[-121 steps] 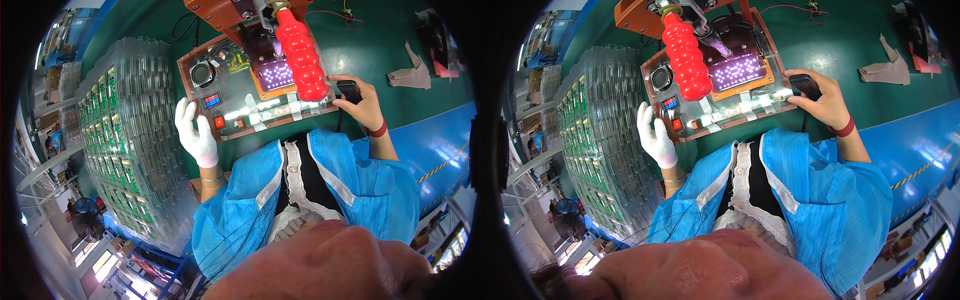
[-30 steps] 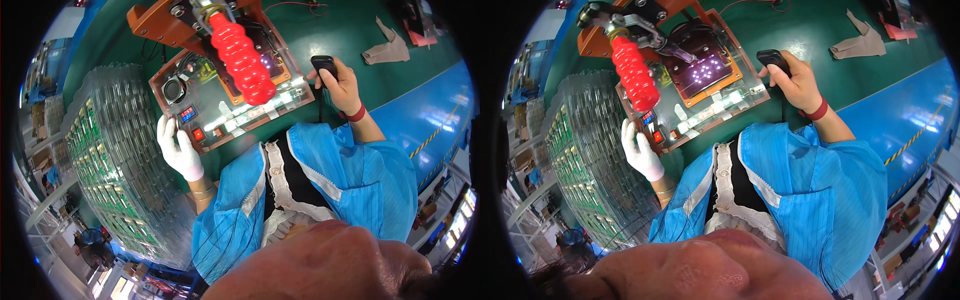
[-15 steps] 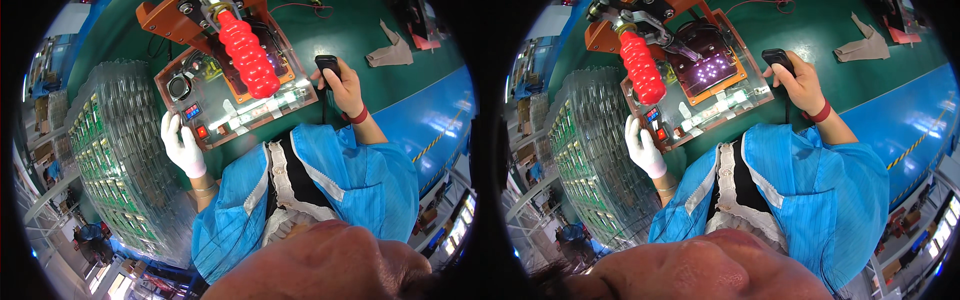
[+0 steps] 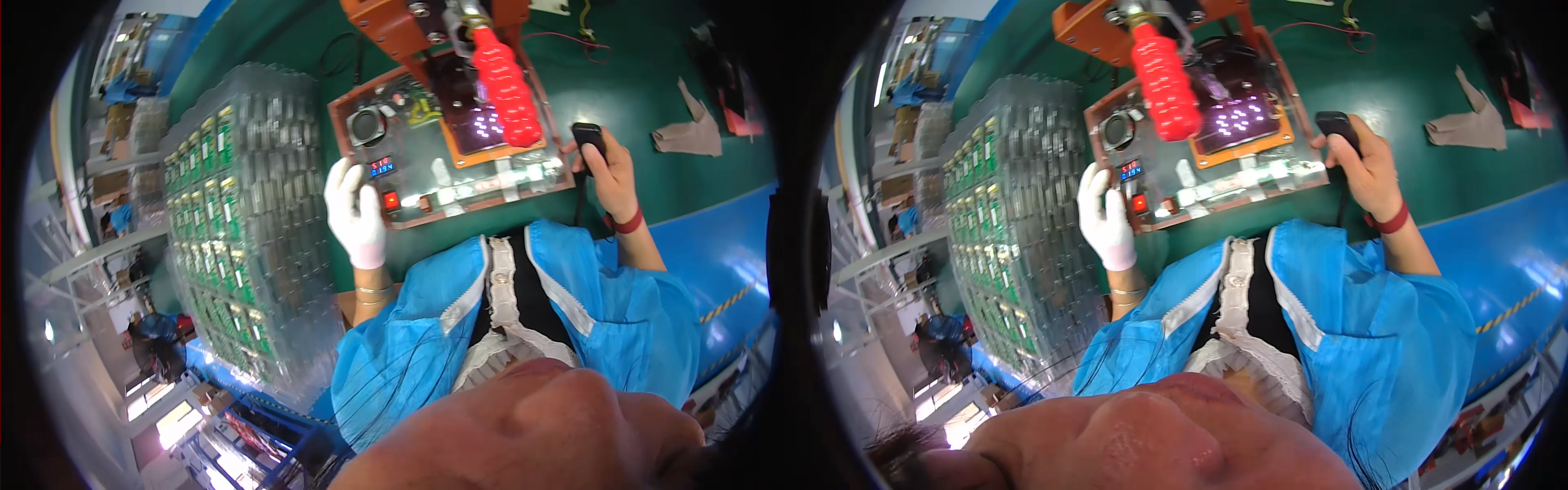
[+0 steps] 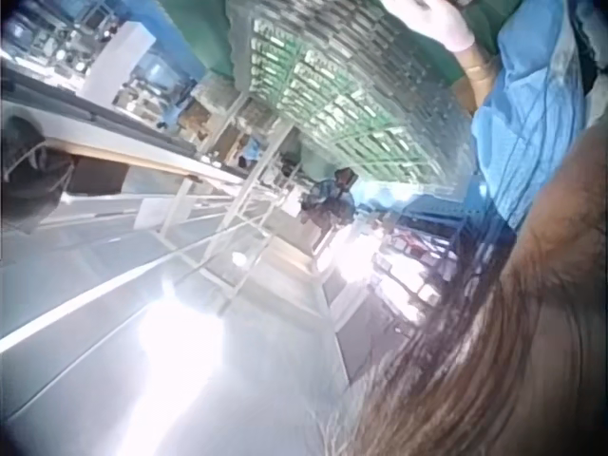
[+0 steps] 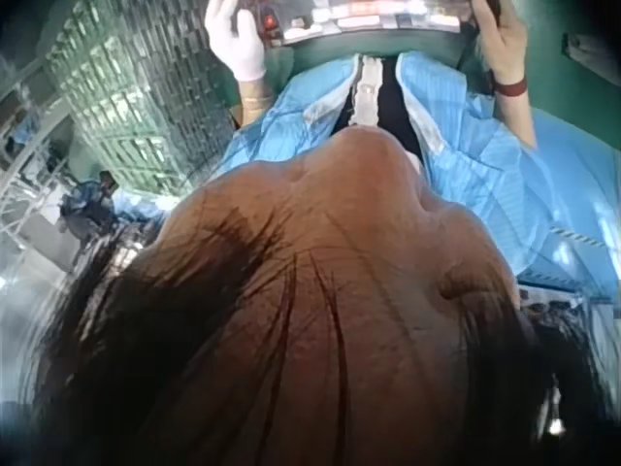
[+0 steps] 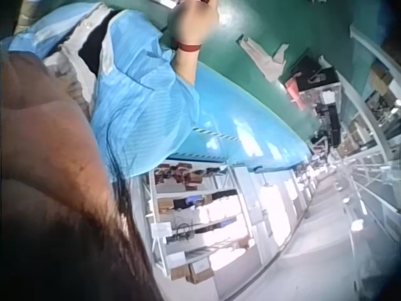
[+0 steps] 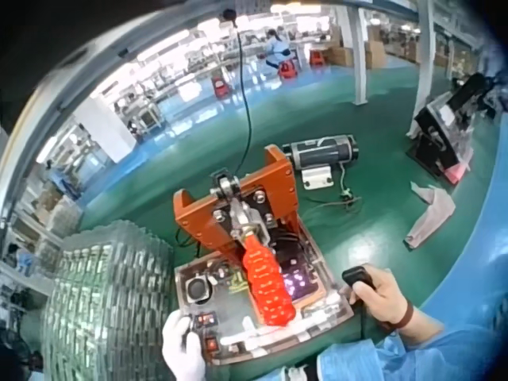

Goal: Inspect or test electronic circuit boards using a specialized testing machine at an industrial workstation.

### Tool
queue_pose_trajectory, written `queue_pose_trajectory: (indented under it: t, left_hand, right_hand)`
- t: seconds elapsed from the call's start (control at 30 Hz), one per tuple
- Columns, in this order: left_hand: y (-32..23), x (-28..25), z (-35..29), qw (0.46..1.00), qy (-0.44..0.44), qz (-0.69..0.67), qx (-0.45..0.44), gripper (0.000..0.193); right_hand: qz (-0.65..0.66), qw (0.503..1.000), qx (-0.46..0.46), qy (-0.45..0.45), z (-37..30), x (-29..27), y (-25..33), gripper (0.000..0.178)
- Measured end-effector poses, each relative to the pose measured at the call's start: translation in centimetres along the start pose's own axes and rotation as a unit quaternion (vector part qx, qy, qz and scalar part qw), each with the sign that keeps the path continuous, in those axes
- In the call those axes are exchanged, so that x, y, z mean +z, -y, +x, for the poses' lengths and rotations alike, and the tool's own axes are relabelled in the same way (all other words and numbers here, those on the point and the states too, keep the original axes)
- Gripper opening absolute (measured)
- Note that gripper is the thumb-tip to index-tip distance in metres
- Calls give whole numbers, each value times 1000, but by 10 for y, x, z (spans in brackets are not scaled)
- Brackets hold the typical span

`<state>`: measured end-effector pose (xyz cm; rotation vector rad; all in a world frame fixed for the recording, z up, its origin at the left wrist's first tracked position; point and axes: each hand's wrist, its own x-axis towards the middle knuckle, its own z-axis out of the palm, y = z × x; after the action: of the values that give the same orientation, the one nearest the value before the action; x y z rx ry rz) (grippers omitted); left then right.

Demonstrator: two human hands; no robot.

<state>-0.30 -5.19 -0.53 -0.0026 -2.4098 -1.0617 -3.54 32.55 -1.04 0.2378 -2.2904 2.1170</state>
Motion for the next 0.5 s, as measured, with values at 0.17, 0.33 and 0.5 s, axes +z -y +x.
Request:
queue_pose_trajectory:
  t: [0.17,0.33,0.5]
  left_hand:
    - [2,-1,-1,1000,8,-7,27,35]
    - [2,-1,-1,1000,9,-25,10,37]
    - [3,2,-4,1000,3,-26,-15,38]
  right_hand:
    - [13,1000,7,4,6,6,3,26]
    - [-7,1000,12,-14,0,3,-1,26]
    - [-25,1000,8,16,-1,-3,-2,27]
